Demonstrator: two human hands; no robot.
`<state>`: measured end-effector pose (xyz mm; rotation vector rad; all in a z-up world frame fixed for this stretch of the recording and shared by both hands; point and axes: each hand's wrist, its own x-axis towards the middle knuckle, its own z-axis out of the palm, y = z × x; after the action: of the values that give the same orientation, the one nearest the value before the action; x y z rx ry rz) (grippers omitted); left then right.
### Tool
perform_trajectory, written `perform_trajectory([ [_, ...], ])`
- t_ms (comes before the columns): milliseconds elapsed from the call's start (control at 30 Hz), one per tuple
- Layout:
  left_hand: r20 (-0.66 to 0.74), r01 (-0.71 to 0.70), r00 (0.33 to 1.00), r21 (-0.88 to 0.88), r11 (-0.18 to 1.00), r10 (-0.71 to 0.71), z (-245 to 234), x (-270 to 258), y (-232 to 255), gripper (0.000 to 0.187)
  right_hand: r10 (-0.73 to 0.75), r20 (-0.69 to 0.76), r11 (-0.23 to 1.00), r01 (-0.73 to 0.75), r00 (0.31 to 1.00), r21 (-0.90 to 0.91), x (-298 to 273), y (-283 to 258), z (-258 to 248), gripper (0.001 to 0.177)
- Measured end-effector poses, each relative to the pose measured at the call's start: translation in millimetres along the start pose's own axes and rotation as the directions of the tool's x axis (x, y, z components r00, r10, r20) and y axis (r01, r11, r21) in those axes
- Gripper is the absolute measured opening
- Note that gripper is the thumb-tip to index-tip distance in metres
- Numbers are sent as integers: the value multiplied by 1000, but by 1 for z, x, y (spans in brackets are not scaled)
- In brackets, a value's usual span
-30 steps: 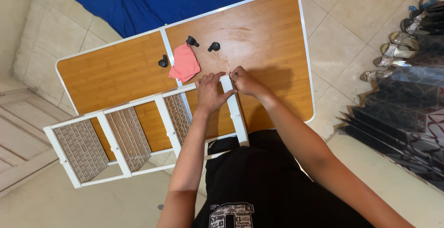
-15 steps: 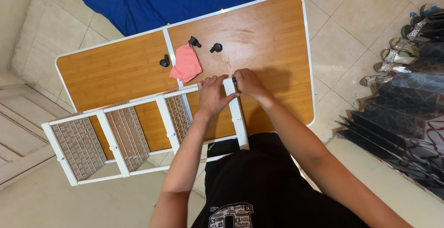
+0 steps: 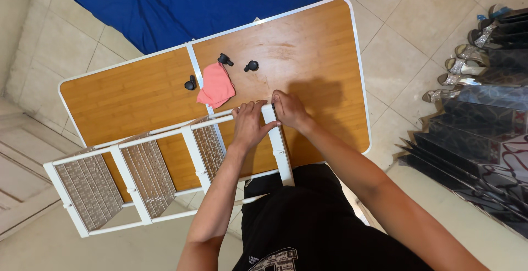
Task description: The person assembles a white plastic shoe rack on a wooden table. They connect frame sections, insert woven panels, and attach black caster wheels to the base. The rack is flipped upright at the end.
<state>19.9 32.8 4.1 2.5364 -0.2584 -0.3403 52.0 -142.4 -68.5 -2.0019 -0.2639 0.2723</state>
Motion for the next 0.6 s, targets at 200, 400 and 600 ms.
perform_trajectory([
  [200, 4, -1, 1000, 8, 1000, 1, 0, 2, 0, 79, 310, 88, 948, -301, 947, -103, 2, 21, 13, 34],
  [400, -38, -20, 999, -8, 1000, 20, -5, 1, 4, 75, 46, 174, 999, -44, 984, -18, -6, 65, 24, 36],
  [600, -25, 16, 1000, -29, 999, -16, -10, -1, 7, 76, 372, 360, 546, -515, 856, 661, -28, 48, -1, 38],
])
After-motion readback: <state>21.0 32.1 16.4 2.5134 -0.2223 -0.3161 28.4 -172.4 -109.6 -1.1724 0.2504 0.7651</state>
